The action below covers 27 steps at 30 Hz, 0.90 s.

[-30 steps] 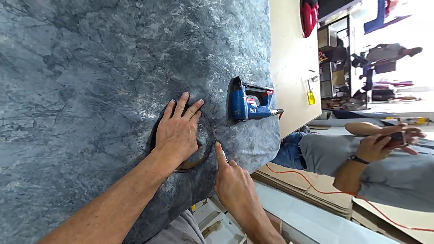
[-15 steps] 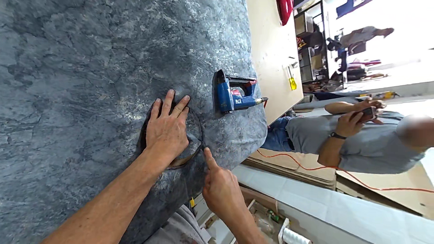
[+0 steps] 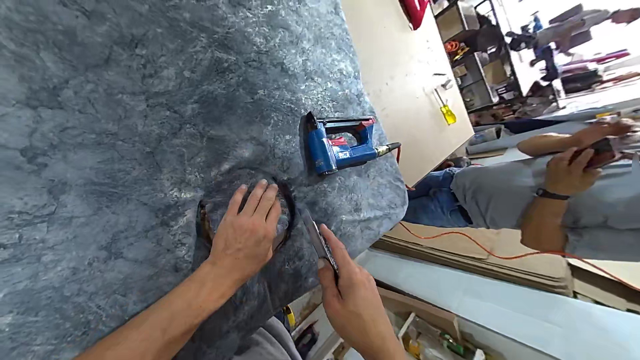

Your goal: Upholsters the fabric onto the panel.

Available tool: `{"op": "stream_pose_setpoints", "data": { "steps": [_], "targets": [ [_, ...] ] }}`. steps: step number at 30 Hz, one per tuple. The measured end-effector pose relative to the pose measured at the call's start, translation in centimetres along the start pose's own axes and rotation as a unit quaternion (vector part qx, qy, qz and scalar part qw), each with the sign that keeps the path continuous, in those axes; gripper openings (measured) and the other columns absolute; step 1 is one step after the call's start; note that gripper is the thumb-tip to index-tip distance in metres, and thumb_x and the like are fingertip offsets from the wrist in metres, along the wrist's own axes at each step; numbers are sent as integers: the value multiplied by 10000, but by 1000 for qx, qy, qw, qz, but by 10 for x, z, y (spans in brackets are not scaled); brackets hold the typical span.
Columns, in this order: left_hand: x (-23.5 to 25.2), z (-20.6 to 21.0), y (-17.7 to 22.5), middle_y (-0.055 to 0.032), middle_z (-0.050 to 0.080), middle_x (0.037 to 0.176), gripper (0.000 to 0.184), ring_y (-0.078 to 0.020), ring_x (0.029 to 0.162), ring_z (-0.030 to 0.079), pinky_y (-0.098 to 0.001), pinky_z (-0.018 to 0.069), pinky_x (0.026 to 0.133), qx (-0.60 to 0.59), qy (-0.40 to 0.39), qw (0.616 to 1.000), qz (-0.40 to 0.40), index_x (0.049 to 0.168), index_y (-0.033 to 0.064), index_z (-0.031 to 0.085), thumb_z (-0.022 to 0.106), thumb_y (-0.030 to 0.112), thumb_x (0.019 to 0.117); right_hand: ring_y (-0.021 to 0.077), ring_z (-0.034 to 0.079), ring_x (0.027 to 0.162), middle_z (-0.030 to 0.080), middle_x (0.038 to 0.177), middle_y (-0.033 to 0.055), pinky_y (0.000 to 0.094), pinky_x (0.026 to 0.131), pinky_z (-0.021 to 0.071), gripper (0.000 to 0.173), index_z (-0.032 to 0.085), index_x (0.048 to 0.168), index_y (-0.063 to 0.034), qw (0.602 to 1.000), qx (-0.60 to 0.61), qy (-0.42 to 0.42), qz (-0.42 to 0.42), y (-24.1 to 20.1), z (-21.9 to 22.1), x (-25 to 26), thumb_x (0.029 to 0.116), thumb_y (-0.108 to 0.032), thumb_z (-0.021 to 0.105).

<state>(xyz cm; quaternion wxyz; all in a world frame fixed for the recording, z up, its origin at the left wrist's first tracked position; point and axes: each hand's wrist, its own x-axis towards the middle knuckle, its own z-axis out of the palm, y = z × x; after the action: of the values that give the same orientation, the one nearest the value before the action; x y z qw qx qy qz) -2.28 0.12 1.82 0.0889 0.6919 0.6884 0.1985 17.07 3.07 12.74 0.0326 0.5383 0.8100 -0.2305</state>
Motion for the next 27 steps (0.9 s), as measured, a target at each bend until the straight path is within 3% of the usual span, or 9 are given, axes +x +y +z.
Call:
{"op": "stream_pose_setpoints", "data": {
  "steps": [2,4,8,11,20,27],
  "targets": [
    [0,3,-13,-130,549,1508,200,-310,1475,431,-552,355,1199,-2,9,1000,17,1018,43,733,709,121,836,139,589,583,695,880,42,364,562,541,542,493,1535,-123,998,-37,-7,-56,6,3,21,1000,-198,455],
    [-3,6,-21,-115,547,1514,109,-293,1480,429,-532,351,1208,-20,0,999,42,954,73,720,680,108,859,166,607,593,688,885,60,386,568,553,570,480,1540,-119,992,-65,-20,-111,15,3,42,971,-162,488],
    [0,4,-21,-93,564,1503,147,-251,1464,456,-487,354,1216,-48,-29,997,52,982,83,717,663,136,856,154,570,510,654,867,70,362,469,520,627,490,1549,-204,968,-123,-6,-217,28,5,80,926,-148,531],
    [1,4,-19,-90,598,1463,176,-254,1451,472,-479,344,1223,-45,-34,998,38,1024,93,720,620,155,892,141,538,483,616,835,58,345,440,495,630,507,1538,-261,958,-146,-8,-245,27,8,95,920,-143,536],
    [2,3,-18,-82,643,1401,196,-251,1416,513,-473,348,1219,-66,-26,997,22,1047,100,723,621,161,892,160,553,496,624,835,61,360,442,493,643,498,1545,-259,950,-193,-30,-245,20,7,110,913,-144,529],
    [6,-2,-18,-68,636,1419,212,-237,1426,504,-448,336,1229,-86,-47,995,-7,1040,90,728,616,163,876,197,546,474,600,783,84,375,432,473,632,478,1559,-243,929,-296,-57,-216,4,0,100,931,-178,519]
  ]
}}
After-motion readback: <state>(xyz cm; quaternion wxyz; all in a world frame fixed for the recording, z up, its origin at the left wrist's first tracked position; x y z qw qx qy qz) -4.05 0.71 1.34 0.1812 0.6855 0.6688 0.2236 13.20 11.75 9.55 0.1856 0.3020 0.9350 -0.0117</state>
